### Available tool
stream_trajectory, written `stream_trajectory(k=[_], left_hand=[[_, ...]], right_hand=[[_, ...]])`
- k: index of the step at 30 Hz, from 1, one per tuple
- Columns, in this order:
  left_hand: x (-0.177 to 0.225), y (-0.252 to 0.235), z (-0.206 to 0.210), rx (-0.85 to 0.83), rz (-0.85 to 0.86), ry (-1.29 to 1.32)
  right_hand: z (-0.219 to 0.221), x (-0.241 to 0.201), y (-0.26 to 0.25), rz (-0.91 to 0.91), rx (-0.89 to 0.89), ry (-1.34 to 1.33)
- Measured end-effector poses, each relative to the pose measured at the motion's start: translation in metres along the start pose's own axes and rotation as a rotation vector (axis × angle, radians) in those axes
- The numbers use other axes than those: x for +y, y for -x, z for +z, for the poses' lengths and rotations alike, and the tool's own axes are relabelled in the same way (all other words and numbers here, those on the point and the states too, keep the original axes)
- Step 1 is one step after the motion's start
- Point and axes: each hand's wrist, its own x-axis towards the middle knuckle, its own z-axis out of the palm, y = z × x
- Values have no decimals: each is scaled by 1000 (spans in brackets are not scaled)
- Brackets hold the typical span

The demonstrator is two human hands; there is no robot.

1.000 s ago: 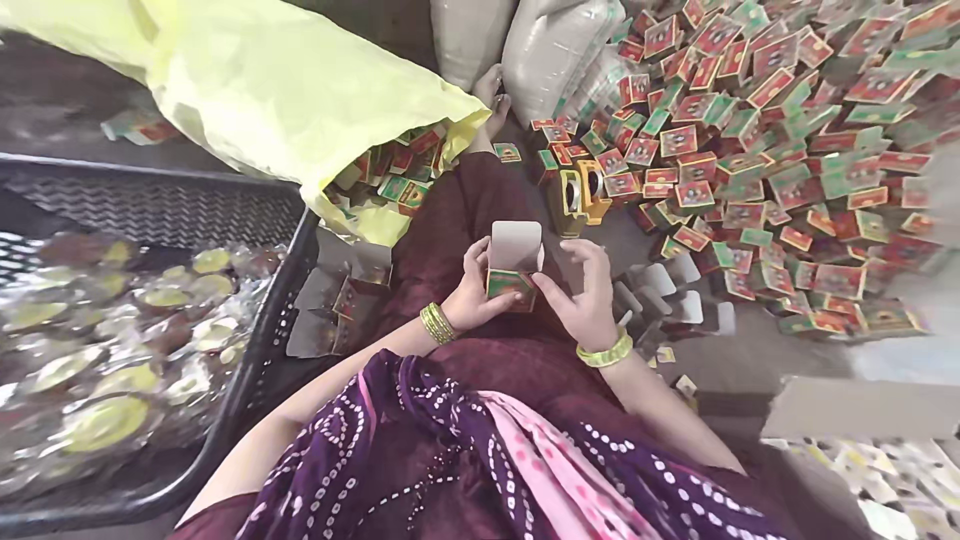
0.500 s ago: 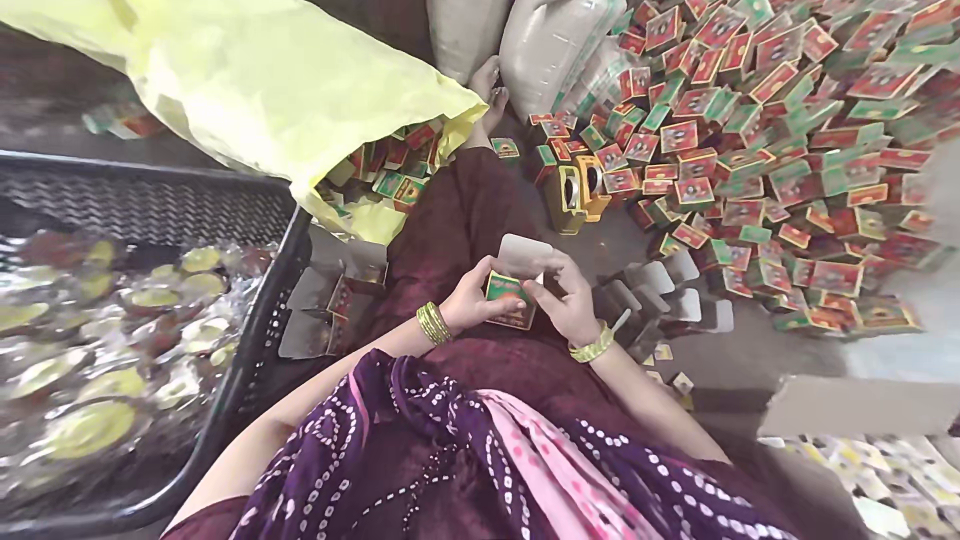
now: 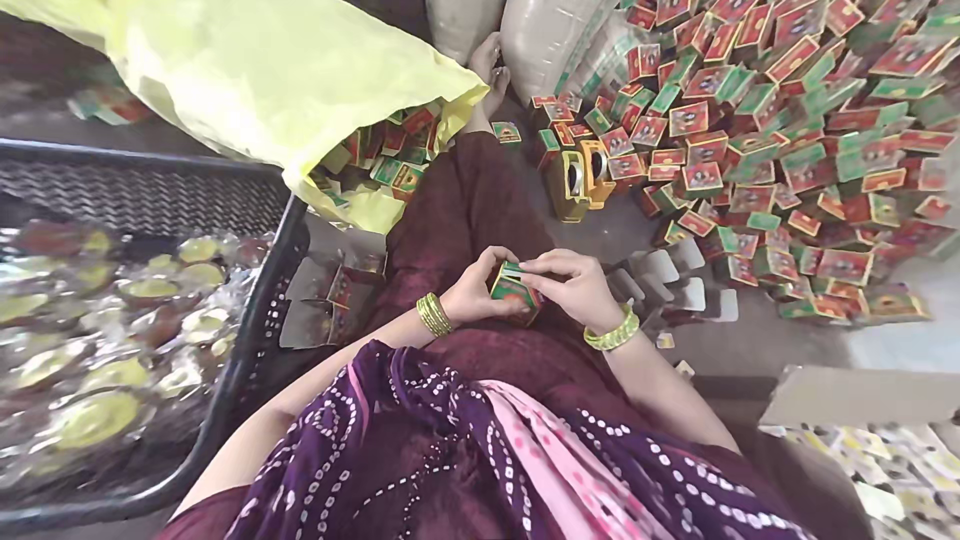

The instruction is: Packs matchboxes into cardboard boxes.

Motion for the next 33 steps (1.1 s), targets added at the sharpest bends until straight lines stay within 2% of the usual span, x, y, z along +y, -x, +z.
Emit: stream_trajectory(k=[4,9,13,15,18,20,22,24,27,30,33], left_hand=[[-3,1,-1,-24,6,17],[-4,2,-1,-17,-1,-7],[-4,1,1,89,-57,37],[-4,1,0,114,-72,51],[-5,0,1,92,-84,91],[-3,-3,0,114,-133,192],[-5,-4,-4,180,-162,277],[-8,-7,-9,260,-186,248],[-8,-10,-13,323,-208,199],[-10,-13,-14,301,-173,173],[-12,-16,-16,280,-147,147]], right_hand=[[-2,0,1,-65,-64,55],[-3,-3,7,-181,-183,286],[10,4,22,-344,-77,515],[15,8,30,-345,-35,515],[3,17,26,-176,-71,167],[-16,28,9,-10,-28,-9],[-43,49,-17,207,103,43],[-73,83,-50,445,230,170],[-110,151,-93,647,306,316],[-128,203,-124,742,221,432],[-130,237,-145,819,120,501]])
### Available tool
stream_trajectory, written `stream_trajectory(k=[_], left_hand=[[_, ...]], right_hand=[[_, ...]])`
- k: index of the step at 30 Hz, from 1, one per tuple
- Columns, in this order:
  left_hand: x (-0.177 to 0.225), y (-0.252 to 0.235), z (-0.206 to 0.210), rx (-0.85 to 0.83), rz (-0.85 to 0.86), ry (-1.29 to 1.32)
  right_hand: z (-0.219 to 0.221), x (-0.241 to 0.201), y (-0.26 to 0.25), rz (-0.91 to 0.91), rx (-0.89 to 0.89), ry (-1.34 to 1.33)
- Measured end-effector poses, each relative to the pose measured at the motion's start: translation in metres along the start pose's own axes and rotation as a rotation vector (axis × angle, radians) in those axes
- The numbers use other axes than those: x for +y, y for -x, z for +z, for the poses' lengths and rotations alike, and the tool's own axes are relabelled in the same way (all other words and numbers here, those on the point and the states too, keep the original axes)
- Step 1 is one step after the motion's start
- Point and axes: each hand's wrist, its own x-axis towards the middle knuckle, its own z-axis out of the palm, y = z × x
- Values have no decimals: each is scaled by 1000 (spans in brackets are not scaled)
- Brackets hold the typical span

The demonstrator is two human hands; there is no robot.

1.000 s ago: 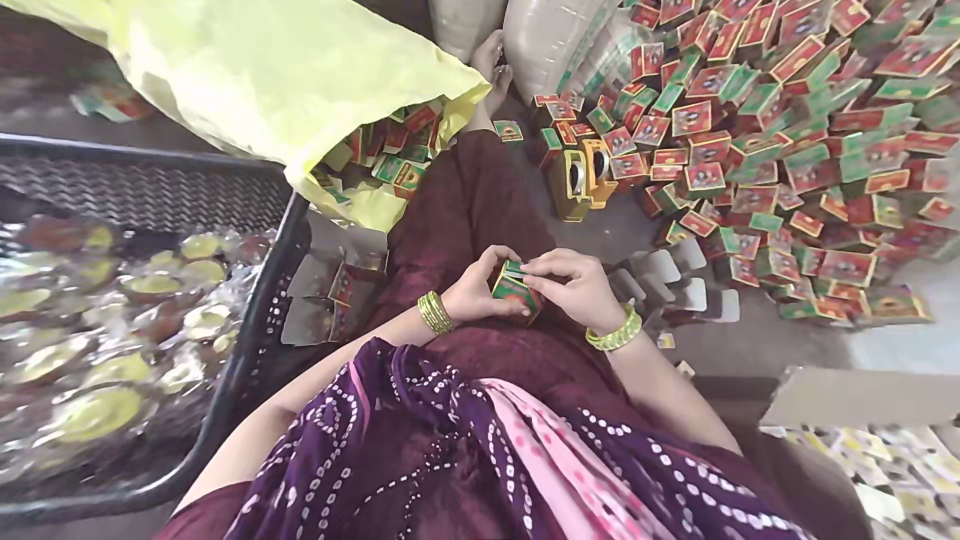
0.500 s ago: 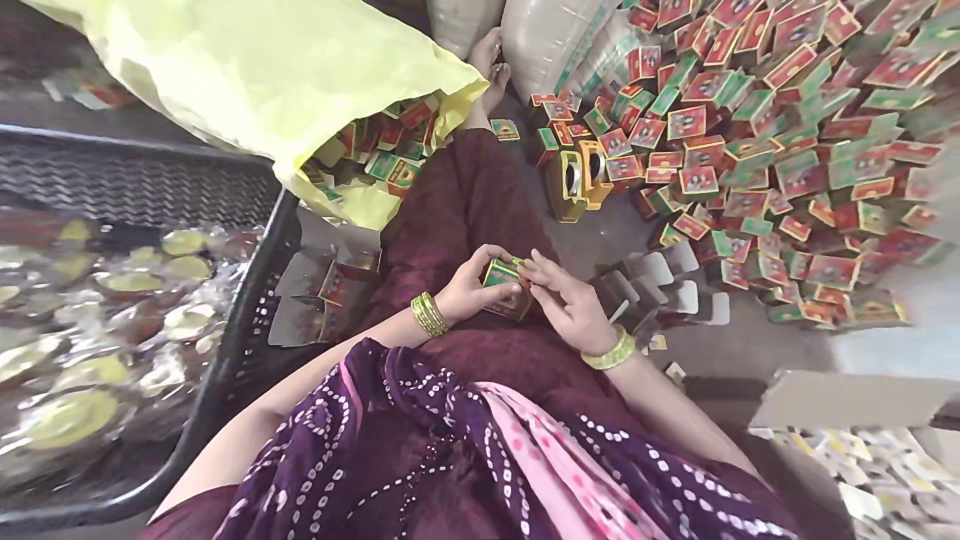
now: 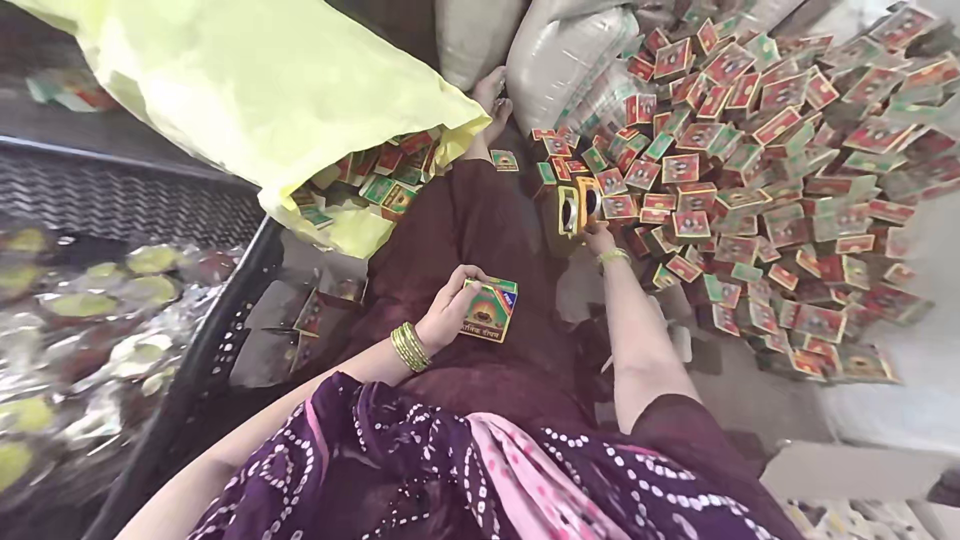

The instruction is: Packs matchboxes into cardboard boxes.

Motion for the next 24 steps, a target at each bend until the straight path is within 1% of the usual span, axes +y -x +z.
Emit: stream_trajectory(k=[4,8,10,14,17,20,22,24], left_hand=[[-3,-5,-2,-18,8,19],[-4,-8,-3,-25,6,18],[-5,-8,-3,-28,18,22],[-6,-7,-5,-31,57,-11],[-6,-6,-4,-25,53,-2],[-5,-5,-2,-24,36,-8],[-4,-4,-1,-32,30,-8],[-3,-2,-1,-30,38,2]], right_hand=[[9,-2,-25,33,-27,80],[13,1,-44,84,16,95],[10,-7,-36,121,40,54],[-11,-29,1,221,36,-107],[-19,-28,22,280,41,-151],[-10,-17,35,293,56,-89],[-1,-11,38,285,28,-96],[5,-14,42,280,5,-95]])
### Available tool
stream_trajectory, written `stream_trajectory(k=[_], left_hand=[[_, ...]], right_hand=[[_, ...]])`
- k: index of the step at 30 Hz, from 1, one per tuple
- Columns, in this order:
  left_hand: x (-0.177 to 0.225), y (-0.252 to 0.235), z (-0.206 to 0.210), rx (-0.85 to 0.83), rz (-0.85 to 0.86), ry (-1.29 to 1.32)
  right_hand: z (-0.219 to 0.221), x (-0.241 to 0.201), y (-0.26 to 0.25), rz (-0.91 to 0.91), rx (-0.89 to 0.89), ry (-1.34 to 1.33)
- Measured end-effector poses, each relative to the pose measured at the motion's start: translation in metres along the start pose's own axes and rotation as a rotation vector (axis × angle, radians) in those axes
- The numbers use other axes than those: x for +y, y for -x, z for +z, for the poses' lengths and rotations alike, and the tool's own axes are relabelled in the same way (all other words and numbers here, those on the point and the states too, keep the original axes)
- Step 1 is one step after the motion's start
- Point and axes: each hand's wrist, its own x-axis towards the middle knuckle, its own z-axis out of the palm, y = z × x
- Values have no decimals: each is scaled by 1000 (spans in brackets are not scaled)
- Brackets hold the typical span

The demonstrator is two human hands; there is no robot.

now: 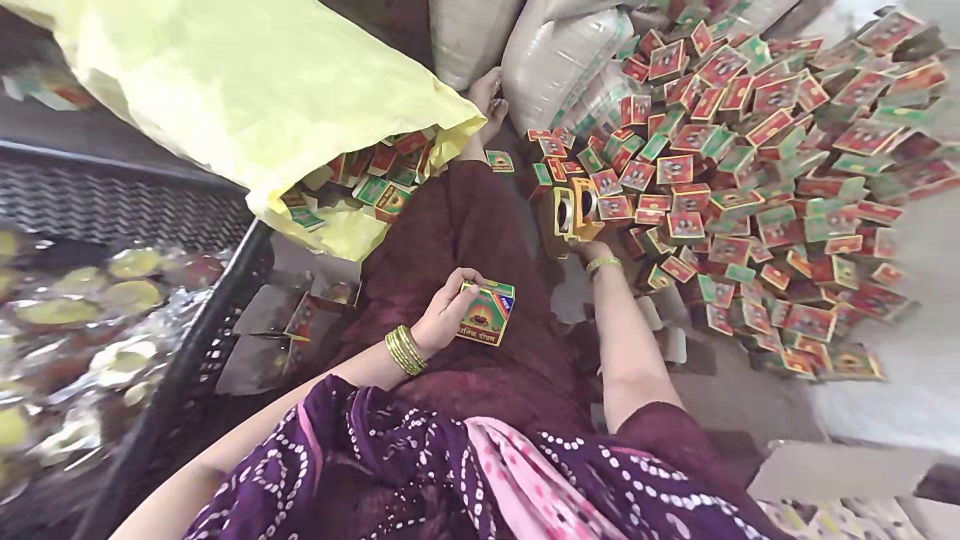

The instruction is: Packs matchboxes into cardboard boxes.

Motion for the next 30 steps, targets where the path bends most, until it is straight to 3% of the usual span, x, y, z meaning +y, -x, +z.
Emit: stream_trajectory(k=[8,12,17,22,30], left_hand=[[0,2,-1,26,33,-30],[-5,0,0,90,84,-36],[-8,-1,2,161,53,-117],[-5,3,2,145,73,-209],[4,7,8,145,-15,-99]], right_hand=[[7,-10,17,-19,103,294],[6,-22,48,-297,-91,-197],[7,-49,176,-477,-467,-780],[29,-50,234,-557,-599,-752],[51,-51,232,-403,-519,-691]])
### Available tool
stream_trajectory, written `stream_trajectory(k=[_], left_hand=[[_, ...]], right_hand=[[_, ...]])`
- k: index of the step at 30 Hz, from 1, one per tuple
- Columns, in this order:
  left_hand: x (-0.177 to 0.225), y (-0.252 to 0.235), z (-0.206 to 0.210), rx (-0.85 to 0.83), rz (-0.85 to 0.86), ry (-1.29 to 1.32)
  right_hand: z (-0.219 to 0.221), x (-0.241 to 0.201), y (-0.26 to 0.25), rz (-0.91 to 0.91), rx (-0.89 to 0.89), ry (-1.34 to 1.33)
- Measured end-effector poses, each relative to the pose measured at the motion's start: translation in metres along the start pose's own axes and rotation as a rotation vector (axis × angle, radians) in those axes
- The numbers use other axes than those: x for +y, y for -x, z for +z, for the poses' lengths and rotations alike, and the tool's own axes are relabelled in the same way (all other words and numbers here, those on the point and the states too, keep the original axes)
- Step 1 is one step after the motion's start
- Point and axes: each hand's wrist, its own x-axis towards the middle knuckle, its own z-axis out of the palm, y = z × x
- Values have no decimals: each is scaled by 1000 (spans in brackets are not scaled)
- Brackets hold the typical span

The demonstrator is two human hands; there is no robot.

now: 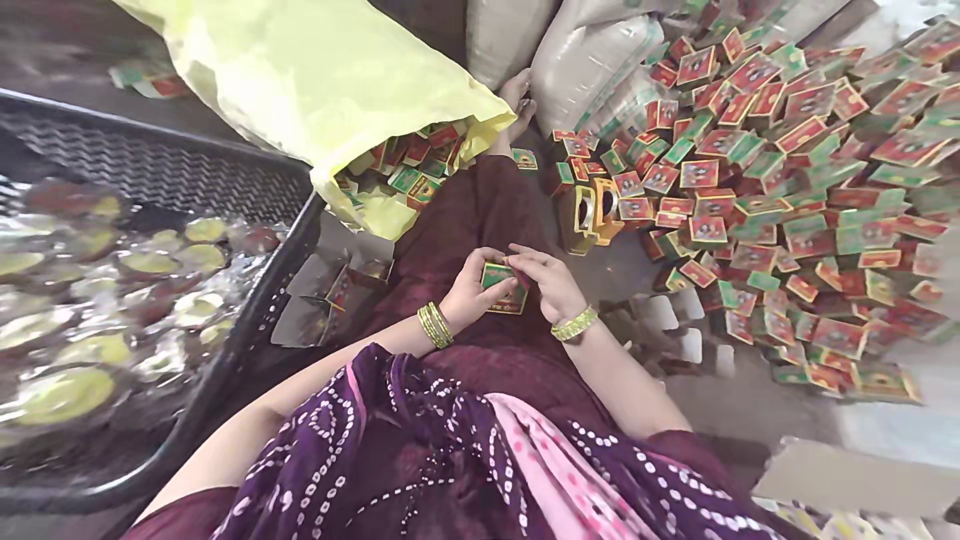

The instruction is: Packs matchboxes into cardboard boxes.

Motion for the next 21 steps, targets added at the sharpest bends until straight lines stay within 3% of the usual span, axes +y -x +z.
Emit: stream_trajectory(k=[7,9,13,15,18,21], left_hand=[[-4,3,-4,-60,162,-115],[-5,3,-4,-75,212,-103],[-8,0,-7,-43,154,107],[-9,-4,-6,-15,75,154],[-10,-7,-7,-10,-21,93],[-11,-8,-8,-32,-76,67]], right_hand=[[-1,2,-13,42,91,130],[-8,-1,-17,-37,76,231],[-25,-18,-11,-106,-324,591],[-36,-29,-16,-30,-360,694],[-77,-73,-34,-24,-90,642],[-140,-134,-57,-422,433,117]])
